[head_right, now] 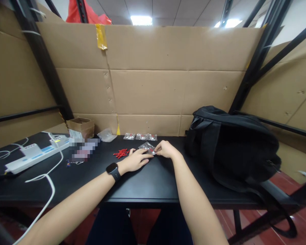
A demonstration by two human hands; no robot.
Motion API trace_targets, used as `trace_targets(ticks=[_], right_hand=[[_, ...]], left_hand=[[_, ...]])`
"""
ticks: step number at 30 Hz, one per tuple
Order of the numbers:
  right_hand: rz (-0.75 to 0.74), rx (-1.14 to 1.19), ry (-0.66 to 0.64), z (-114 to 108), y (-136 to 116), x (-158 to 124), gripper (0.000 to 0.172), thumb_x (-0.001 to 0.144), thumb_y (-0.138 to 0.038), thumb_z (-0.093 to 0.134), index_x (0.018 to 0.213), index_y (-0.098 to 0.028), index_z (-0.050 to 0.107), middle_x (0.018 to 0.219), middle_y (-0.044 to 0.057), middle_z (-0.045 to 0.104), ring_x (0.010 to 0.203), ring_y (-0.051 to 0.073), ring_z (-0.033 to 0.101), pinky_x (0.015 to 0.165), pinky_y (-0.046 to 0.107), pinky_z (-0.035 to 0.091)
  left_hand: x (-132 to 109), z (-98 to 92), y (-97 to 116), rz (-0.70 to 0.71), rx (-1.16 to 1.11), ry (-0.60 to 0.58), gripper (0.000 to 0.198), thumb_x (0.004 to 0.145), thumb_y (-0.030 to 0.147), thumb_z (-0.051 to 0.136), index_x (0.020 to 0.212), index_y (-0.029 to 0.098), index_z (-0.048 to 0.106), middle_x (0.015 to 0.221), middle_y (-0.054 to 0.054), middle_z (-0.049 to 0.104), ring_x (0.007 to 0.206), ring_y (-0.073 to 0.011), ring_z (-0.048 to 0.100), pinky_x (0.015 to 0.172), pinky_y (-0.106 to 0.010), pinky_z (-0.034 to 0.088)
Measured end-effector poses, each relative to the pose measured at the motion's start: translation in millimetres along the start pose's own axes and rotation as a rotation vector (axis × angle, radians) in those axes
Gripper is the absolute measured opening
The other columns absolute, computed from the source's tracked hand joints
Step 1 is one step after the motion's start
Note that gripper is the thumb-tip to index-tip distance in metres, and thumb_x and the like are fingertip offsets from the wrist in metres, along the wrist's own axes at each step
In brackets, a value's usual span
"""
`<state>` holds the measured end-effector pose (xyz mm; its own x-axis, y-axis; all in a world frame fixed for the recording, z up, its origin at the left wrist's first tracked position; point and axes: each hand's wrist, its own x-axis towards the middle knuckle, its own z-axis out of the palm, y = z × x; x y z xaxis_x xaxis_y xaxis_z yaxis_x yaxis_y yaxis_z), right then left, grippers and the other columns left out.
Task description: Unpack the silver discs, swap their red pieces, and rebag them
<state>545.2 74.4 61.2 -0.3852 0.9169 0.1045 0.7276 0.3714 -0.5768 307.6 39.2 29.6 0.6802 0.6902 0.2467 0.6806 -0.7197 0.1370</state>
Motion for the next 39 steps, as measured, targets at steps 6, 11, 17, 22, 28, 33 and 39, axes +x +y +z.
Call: trace_targets(ticks=[6,11,17,22,28,33,39], right_hand=[[-0.018,-0.045,0.07,11,-3,6,0.015,0.068,-0.02,0.079,0.083,-0.019,0.077,0.072,0.002,0.074,0.07,0.017,0.07,0.066,0.022,0.049],[-0.016,-0.184,0.231,23,-18,12,0.012,0.069,-0.022,0.08,0.076,-0.017,0.071,0.075,0.002,0.07,0.07,0.015,0.064,0.063,0.021,0.042],[0.008,-0.261,0.26,20,-20,10,0.02,0.068,-0.024,0.083,0.08,-0.021,0.067,0.085,0.0,0.069,0.077,0.014,0.062,0.064,0.022,0.037],[-0.003,-0.249,0.252,16,-12,6,0.021,0.071,-0.022,0.08,0.085,-0.023,0.065,0.084,-0.003,0.066,0.076,0.013,0.059,0.065,0.021,0.036],[-0.005,-0.354,0.368,33,-24,10,0.023,0.077,-0.031,0.075,0.094,-0.024,0.061,0.098,0.001,0.062,0.083,0.015,0.058,0.062,0.023,0.033],[-0.02,-0.305,0.378,37,-22,16,0.032,0.073,-0.03,0.078,0.1,-0.023,0.062,0.097,0.002,0.06,0.083,0.016,0.057,0.066,0.024,0.038],[-0.198,-0.004,0.222,13,-6,6,0.03,0.081,-0.03,0.071,0.109,-0.021,0.068,0.1,0.003,0.064,0.078,0.014,0.057,0.074,0.025,0.045]], left_hand=[[1,-0.1,-2,0.005,-0.037,-0.002,0.037,0.1,0.041,0.04,0.133,0.044,0.056,0.146,-0.008,0.049,0.136,-0.0316,0.041,0.103,-0.061,0.029],[2,0.4,-2,0.004,-0.062,0.002,0.037,0.099,0.041,0.042,0.132,0.043,0.058,0.155,-0.006,0.04,0.141,-0.0322,0.034,0.106,-0.061,0.026],[0,-2.7,-2,0.006,-0.075,-0.003,0.036,0.099,0.041,0.043,0.131,0.045,0.058,0.158,-0.004,0.035,0.144,-0.0324,0.03,0.107,-0.064,0.022],[-1,-5.0,-2,0.026,-0.086,-0.019,0.036,0.099,0.04,0.043,0.131,0.047,0.057,0.159,-0.003,0.033,0.145,-0.0316,0.029,0.106,-0.065,0.024],[-1,-2.8,-4,0.035,-0.092,-0.038,0.038,0.097,0.036,0.046,0.132,0.047,0.057,0.161,-0.002,0.029,0.147,-0.032,0.026,0.108,-0.064,0.023],[-2,-7.2,-4,0.043,-0.1,0.006,0.033,0.095,0.034,0.05,0.124,0.043,0.064,0.157,-0.002,0.038,0.144,-0.0307,0.032,0.107,-0.054,0.028],[-4,-20.2,-5,-0.051,-0.139,0.146,0.038,0.088,0.026,0.057,0.126,0.033,0.054,0.131,-0.003,0.062,0.123,-0.0253,0.053,0.1,-0.042,0.033]])
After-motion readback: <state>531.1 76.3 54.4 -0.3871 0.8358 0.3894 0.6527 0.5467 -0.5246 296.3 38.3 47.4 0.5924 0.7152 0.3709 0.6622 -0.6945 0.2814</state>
